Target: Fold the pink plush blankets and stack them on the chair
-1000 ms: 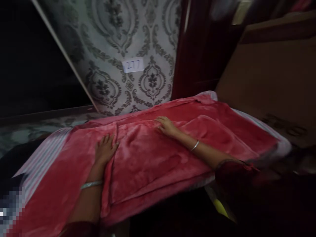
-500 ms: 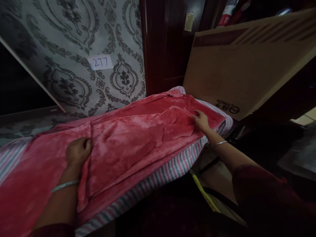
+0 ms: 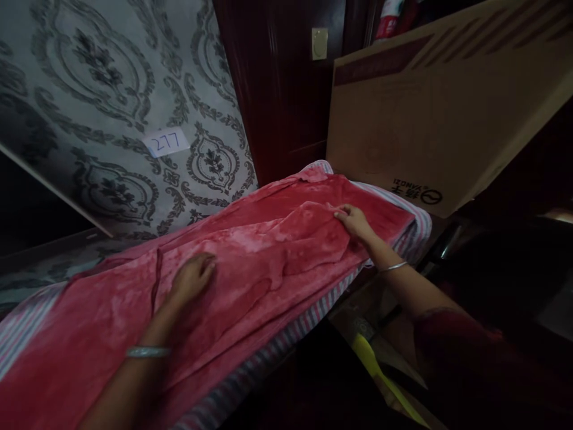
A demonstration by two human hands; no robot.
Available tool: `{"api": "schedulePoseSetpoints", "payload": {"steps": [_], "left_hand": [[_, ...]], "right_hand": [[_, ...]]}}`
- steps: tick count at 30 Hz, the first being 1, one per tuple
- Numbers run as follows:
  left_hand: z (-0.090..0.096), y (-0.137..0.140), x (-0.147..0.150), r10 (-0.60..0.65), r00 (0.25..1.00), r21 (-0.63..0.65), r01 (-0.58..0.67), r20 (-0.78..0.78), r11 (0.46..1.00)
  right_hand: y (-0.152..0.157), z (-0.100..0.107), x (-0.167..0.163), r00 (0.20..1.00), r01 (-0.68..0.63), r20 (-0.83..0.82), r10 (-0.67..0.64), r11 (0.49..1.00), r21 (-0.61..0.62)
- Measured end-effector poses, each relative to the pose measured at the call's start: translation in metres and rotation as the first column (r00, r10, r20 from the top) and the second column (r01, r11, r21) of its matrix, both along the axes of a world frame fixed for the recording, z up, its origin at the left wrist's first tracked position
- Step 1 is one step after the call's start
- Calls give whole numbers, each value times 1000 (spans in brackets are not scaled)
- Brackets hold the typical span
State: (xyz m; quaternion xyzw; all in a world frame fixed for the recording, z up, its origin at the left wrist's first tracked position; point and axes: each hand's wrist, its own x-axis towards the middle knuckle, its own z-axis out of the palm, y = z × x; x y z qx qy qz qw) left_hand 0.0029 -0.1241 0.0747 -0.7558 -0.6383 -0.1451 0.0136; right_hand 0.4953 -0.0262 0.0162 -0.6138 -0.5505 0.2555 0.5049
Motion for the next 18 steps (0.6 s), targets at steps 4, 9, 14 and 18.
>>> {"api": "schedulePoseSetpoints", "payload": {"steps": [4, 9, 14, 18], "left_hand": [[-8, 23, 46, -191, 978, -15, 193, 83, 981], [-16, 8, 105, -421, 907, 64, 419, 25, 906], [-28, -33, 147, -637, 752, 11, 648, -169, 762], [-42, -44, 144, -556, 799, 3, 572, -231, 820]], "right_hand": [[-9, 16, 24, 987, 5, -160, 11, 995, 99], [-26, 2, 44, 905, -96, -424, 32, 987, -131], [-18, 7, 44, 873, -143, -483, 62, 981, -132], [0, 39, 42, 859, -186, -489, 150, 982, -26]]}}
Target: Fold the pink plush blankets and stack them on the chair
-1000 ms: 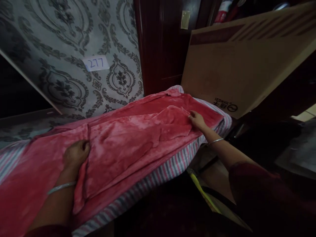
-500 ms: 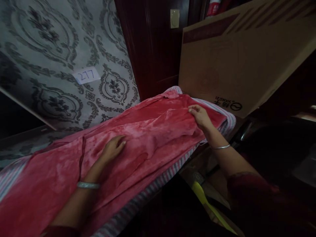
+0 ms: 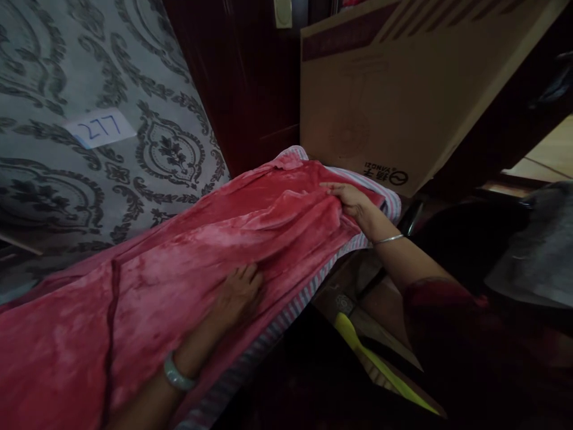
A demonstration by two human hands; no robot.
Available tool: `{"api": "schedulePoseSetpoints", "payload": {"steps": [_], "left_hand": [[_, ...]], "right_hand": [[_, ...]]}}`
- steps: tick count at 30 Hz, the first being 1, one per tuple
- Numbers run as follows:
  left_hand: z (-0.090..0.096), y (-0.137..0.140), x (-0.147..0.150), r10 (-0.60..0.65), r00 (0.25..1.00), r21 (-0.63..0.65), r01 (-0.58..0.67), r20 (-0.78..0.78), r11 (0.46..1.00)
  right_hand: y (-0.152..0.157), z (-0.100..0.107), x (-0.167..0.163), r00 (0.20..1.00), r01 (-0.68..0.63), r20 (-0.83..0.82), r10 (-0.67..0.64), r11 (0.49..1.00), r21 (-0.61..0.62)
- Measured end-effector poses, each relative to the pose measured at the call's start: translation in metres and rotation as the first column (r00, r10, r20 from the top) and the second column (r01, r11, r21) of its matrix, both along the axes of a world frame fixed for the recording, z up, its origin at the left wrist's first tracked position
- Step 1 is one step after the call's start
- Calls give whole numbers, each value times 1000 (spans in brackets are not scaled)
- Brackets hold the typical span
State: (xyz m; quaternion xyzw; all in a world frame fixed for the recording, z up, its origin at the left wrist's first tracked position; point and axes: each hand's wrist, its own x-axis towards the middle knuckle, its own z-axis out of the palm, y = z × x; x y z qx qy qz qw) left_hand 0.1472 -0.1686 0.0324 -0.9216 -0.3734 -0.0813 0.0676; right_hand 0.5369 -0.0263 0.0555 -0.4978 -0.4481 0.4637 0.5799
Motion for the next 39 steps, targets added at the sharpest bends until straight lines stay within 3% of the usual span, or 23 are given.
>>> {"api": "schedulePoseSetpoints", "payload": {"steps": [2, 4, 8, 10, 13, 16, 21, 23, 25, 27, 28, 30, 33, 36, 39], "left_hand": [[-8, 0, -10, 51, 998, -18, -50, 30, 999], [-14, 0, -22, 77, 992, -52, -72, 104, 996], [-9, -2, -37, 120, 953, -203, -64, 277, 977], [0, -5, -39, 134, 939, -300, -35, 317, 953], [7, -8, -34, 112, 956, -375, -2, 273, 927], [4, -10, -28, 59, 984, -376, 10, 170, 927], [-4, -8, -28, 7, 986, -320, 47, 166, 946], [-4, -5, -33, -28, 981, -229, 73, 194, 971], [-5, -2, -38, -34, 978, -81, 51, 206, 995], [-8, -1, -42, 14, 984, 47, -23, 180, 999], [-11, -2, -44, 51, 988, 74, -62, 147, 995], [-18, -5, -47, 105, 992, 57, -109, 67, 992], [-30, -9, -49, 118, 993, 1, -118, -4, 993], [-34, -10, -49, 102, 994, -41, -103, -26, 994], [-25, -10, -46, 115, 993, -90, -113, 22, 990]], "right_hand": [[5, 11, -2, 1000, 0, -2, 1, 995, 103], [4, 10, -4, 996, 42, 78, -50, 993, 106], [-10, -23, -4, 943, 150, 310, -120, 986, -75], [-16, -41, 0, 924, 173, 361, -126, 980, -102], [-21, -50, 9, 889, 193, 438, -130, 976, -101], [-24, -45, 18, 864, 174, 494, -100, 979, -107], [-36, -32, 29, 824, 15, 559, 92, 983, -184], [-38, -26, 31, 790, -47, 605, 102, 993, -106], [-36, -21, 31, 765, -55, 643, -29, 992, 111], [-34, -18, 30, 733, -21, 648, -207, 945, 326], [-33, -19, 29, 702, -2, 663, -260, 930, 368], [-32, -24, 27, 598, 21, 764, -243, 957, 288], [-33, -38, 26, 465, 72, 880, -97, 995, 72], [-37, -48, 29, 439, 105, 896, -72, 994, 29], [-40, -49, 32, 421, 132, 906, -47, 991, -10]]}}
